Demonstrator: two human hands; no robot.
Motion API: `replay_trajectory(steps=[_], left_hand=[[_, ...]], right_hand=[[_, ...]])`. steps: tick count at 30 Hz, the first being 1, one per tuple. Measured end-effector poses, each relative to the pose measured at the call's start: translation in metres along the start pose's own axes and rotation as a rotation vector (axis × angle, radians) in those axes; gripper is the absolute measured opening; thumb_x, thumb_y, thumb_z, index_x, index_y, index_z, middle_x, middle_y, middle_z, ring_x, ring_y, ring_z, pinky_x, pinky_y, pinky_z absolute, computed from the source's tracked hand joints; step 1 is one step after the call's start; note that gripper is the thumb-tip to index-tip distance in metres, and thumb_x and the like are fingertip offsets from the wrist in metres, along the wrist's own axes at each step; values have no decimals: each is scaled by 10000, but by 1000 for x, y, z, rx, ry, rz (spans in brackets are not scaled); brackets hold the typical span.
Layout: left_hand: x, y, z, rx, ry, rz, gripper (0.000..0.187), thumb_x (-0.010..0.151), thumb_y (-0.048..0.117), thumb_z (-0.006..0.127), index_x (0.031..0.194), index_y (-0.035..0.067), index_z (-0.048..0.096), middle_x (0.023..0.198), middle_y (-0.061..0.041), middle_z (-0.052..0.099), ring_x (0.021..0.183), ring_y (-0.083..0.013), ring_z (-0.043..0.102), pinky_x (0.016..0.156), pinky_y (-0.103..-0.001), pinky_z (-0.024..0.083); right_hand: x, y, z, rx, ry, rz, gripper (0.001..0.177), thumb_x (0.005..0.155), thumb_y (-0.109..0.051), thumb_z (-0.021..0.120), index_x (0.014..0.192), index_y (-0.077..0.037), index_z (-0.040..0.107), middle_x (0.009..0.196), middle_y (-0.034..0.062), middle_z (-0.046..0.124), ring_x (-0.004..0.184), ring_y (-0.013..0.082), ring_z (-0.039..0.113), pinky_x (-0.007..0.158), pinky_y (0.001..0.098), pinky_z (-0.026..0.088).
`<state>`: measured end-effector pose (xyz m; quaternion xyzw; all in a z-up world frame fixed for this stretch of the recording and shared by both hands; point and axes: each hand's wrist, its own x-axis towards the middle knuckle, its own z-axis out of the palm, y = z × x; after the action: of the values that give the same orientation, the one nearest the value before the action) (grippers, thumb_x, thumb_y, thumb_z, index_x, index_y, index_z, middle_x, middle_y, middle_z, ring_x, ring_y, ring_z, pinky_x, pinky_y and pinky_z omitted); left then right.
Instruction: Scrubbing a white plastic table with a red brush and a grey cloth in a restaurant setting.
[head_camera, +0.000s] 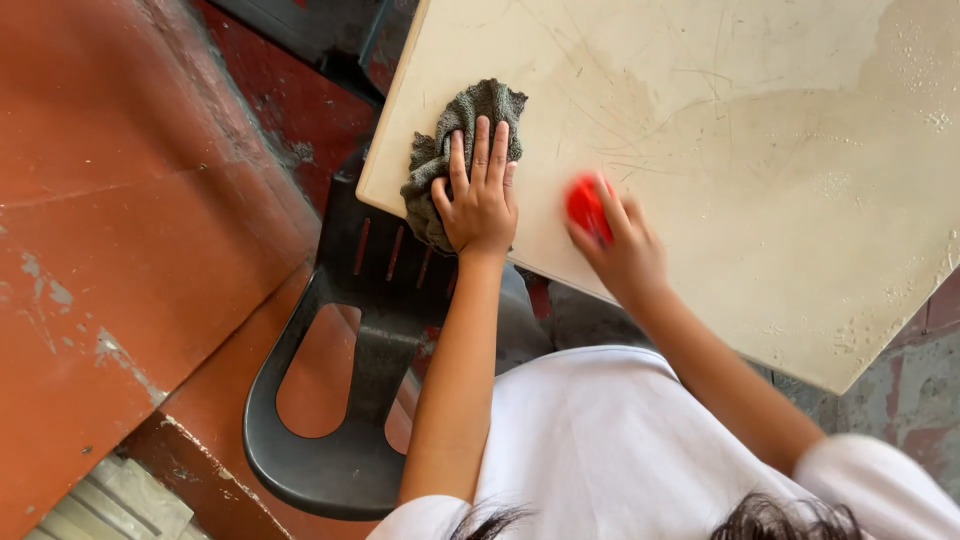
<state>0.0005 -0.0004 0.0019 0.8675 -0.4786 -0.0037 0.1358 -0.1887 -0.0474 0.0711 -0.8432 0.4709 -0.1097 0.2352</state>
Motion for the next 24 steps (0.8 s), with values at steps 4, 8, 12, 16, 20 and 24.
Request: replay_trajectory(steps=[4, 8, 12, 16, 20, 24], left_hand=[[1, -1, -3, 31, -31, 23, 468, 1138, 410, 421, 1598, 324, 416, 1666, 94, 369, 1519, -198, 405, 1089, -457, 342], [-2, 0, 3, 15, -10, 15, 470, 1133, 425, 426, 1593, 324, 415, 1658, 94, 373, 1509, -199, 407, 1089, -462, 341], [-3, -3, 7, 12, 23, 52, 468, 1160, 421, 432, 1613, 310, 403, 1673, 78, 361, 1527, -210, 391, 1091, -458, 341], [-1, 1, 2, 17, 0, 45, 472, 1137, 426, 431, 1597, 322, 407, 1665, 99, 357, 1525, -194, 389, 1084, -457, 341], [0, -2, 3, 98, -15, 56, 472, 1135, 407, 426, 1601, 331, 407, 1670, 98, 343, 1514, -199, 385, 1076, -453, 348], [-4, 0, 9, 43, 21, 48, 466, 1142, 436, 415, 1598, 339, 402, 1671, 110, 337, 1515, -200, 394, 1079, -446, 349]], right_hand=[[-27, 12, 4, -99, -126, 142, 684, 847, -357, 830, 1438, -106, 593, 1064, 142, 664, 857, 324, 711, 701, 434, 581], [58, 2, 32, -30, 42, -1, 667, 963, -382, 822, 1500, -95, 552, 1116, 149, 662, 905, 315, 715, 725, 417, 590], [85, -10, 33, -1, 28, 36, 717, 985, -413, 797, 1541, -77, 494, 1146, 183, 646, 898, 330, 714, 697, 401, 588], [-15, -19, 0, -67, -78, 95, 707, 901, -424, 792, 1508, -155, 551, 1111, 142, 663, 890, 330, 716, 715, 424, 585], [-7, -10, 8, -76, -139, 187, 689, 889, -437, 802, 1485, -179, 570, 1073, 129, 667, 861, 327, 712, 707, 436, 579], [73, -12, 34, 31, 61, 56, 697, 967, -428, 794, 1539, -158, 503, 1144, 167, 665, 923, 328, 715, 732, 422, 585]])
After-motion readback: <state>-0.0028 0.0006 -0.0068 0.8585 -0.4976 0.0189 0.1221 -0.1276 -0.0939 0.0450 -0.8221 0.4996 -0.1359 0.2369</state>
